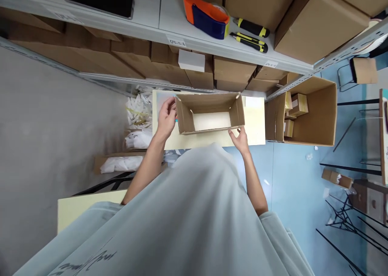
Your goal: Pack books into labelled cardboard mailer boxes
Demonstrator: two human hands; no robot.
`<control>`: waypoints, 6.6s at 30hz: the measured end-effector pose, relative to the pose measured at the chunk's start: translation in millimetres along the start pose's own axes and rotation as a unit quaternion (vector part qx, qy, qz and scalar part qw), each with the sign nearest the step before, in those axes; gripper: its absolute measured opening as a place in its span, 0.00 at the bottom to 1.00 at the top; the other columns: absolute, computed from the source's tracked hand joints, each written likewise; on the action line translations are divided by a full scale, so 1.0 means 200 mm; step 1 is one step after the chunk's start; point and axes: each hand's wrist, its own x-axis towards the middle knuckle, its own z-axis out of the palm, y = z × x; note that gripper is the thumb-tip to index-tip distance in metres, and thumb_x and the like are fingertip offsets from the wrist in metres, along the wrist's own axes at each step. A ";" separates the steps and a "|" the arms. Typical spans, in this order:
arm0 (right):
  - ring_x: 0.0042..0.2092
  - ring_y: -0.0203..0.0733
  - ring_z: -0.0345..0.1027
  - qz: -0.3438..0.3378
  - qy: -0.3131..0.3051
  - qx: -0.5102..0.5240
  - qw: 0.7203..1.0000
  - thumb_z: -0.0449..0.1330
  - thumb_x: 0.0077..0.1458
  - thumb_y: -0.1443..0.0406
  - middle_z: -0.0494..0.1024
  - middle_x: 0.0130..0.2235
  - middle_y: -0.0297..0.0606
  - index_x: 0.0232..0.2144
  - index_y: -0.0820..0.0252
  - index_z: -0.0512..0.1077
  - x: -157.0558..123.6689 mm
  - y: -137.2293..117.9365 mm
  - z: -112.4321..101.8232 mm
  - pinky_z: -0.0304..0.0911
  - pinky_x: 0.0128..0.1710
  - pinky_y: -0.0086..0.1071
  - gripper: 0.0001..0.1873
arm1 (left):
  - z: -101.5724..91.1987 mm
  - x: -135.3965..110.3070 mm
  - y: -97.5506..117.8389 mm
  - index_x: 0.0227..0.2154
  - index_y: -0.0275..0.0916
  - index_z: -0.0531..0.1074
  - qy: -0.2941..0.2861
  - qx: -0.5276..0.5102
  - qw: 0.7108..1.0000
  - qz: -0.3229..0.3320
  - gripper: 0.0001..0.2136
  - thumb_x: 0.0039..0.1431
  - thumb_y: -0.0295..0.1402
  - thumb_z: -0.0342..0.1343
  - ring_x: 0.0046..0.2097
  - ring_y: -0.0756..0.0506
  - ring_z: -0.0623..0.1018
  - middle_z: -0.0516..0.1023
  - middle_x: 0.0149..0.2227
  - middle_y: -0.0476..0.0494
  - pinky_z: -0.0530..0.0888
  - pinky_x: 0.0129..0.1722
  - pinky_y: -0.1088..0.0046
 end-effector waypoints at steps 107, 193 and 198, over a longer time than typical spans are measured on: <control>0.76 0.53 0.65 -0.152 0.021 -0.245 0.957 0.51 0.81 0.49 0.67 0.77 0.51 0.61 0.48 0.73 0.55 -0.19 0.17 0.76 0.66 0.54 0.19 | 0.20 -0.11 0.03 0.48 0.39 0.75 -0.123 0.429 0.889 0.104 0.36 0.78 0.70 0.40 0.86 0.30 0.55 0.58 0.84 0.28 0.66 0.74 0.35; 0.71 0.62 0.69 -0.259 0.065 -0.331 0.905 0.49 0.79 0.62 0.73 0.69 0.67 0.54 0.62 0.74 1.05 -0.72 0.19 0.64 0.74 0.60 0.15 | 0.63 0.40 0.23 0.41 0.42 0.75 -0.141 0.401 0.868 0.256 0.05 0.75 0.31 0.55 0.85 0.25 0.57 0.65 0.81 0.28 0.52 0.83 0.26; 0.74 0.62 0.66 -0.332 0.086 -0.364 0.866 0.50 0.75 0.68 0.71 0.71 0.70 0.68 0.70 0.68 1.40 -1.27 0.27 0.60 0.77 0.61 0.24 | 0.91 0.68 0.65 0.44 0.42 0.76 -0.054 0.286 0.888 0.358 0.05 0.70 0.26 0.59 0.80 0.28 0.67 0.69 0.77 0.27 0.62 0.82 0.37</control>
